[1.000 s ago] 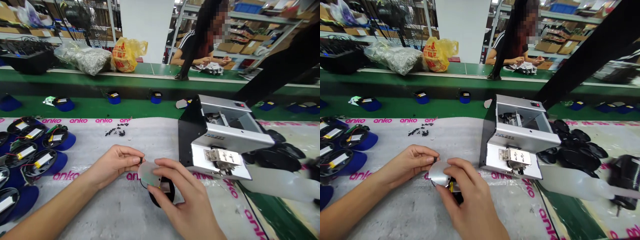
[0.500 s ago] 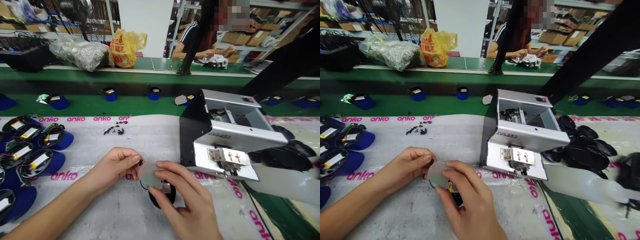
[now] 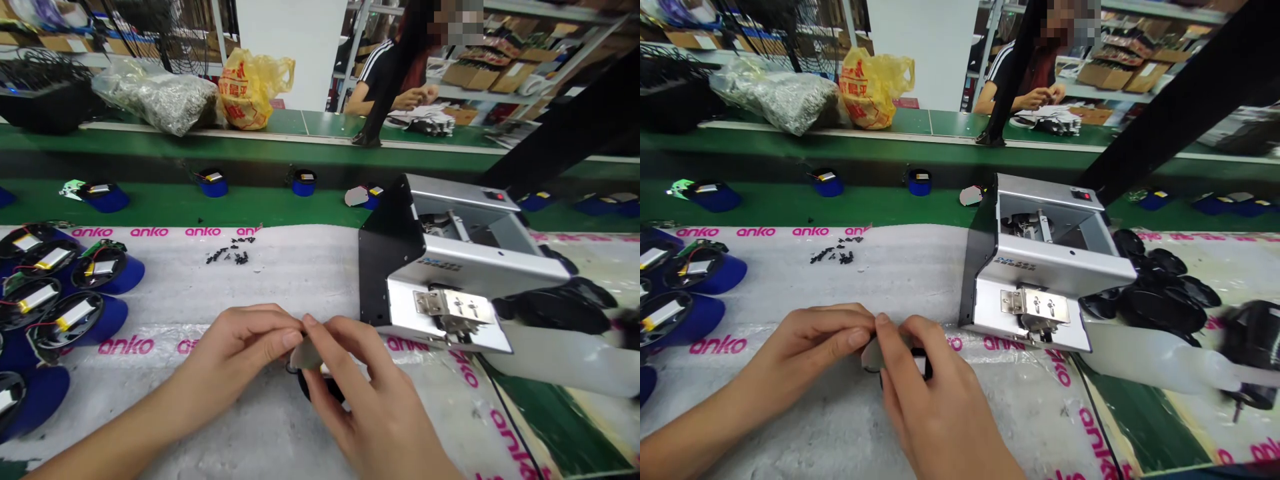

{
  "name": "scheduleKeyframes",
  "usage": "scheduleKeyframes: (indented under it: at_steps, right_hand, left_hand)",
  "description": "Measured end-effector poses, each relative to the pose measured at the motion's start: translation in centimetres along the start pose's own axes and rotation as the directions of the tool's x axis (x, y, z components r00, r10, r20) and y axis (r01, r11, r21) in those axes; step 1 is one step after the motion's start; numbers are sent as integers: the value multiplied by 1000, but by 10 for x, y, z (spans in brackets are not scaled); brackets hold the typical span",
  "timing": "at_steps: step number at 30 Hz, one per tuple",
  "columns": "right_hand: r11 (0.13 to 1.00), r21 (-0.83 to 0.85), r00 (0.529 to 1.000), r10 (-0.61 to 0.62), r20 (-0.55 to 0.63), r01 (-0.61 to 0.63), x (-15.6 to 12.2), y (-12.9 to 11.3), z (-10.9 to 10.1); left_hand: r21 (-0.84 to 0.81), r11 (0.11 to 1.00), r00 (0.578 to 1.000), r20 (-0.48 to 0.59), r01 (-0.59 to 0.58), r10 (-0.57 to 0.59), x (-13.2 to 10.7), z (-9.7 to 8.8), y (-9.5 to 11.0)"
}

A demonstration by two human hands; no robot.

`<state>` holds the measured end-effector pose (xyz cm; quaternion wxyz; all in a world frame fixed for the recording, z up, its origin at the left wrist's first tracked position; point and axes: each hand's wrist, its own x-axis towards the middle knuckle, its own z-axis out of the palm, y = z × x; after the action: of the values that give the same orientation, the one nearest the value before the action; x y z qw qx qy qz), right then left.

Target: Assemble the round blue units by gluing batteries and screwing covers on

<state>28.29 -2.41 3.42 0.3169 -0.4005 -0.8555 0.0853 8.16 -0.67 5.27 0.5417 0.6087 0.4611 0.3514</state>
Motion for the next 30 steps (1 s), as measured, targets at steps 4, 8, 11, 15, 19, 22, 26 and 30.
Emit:
scheduleKeyframes:
  at_steps: [4,8,11,15,19,22,26,30]
  right_hand:
    - [987,141,996,76,39,-80,-2,6,-13]
    - [946,254,979,198,49,-204,-10,8,-21]
    - [932,261,968,242,67,-251,-19,4,-22]
    - [903,247,935,350,56,-352,-37,1,-17]
    - [858,301,904,427,32,-416,-50,4,-9]
    - [828,360,892,451,30,-431,-55,5,-5]
    - [800,414,891,448,69,-434,-56,4,-4]
    - [771,462,885,460,71,-438,-56,3,-2]
  left_hand:
    - [157,981,993,38,-117,112,-2,-1,-9]
    - [278,949,968,235,-151,86,4,6,-22]
    - [240,955,956,275,-173,104,9,18,-22]
    - [158,976,957,271,-151,104,11,25,-21]
    - [14,1000,976,214,20,-23,8,24,-27]
    - [-137,978,968,219,157,-125,7,23,-29]
    - [-225,948,950,263,227,-165,12,22,-25]
    - [-213,942,943,267,259,-199,18,21,-22]
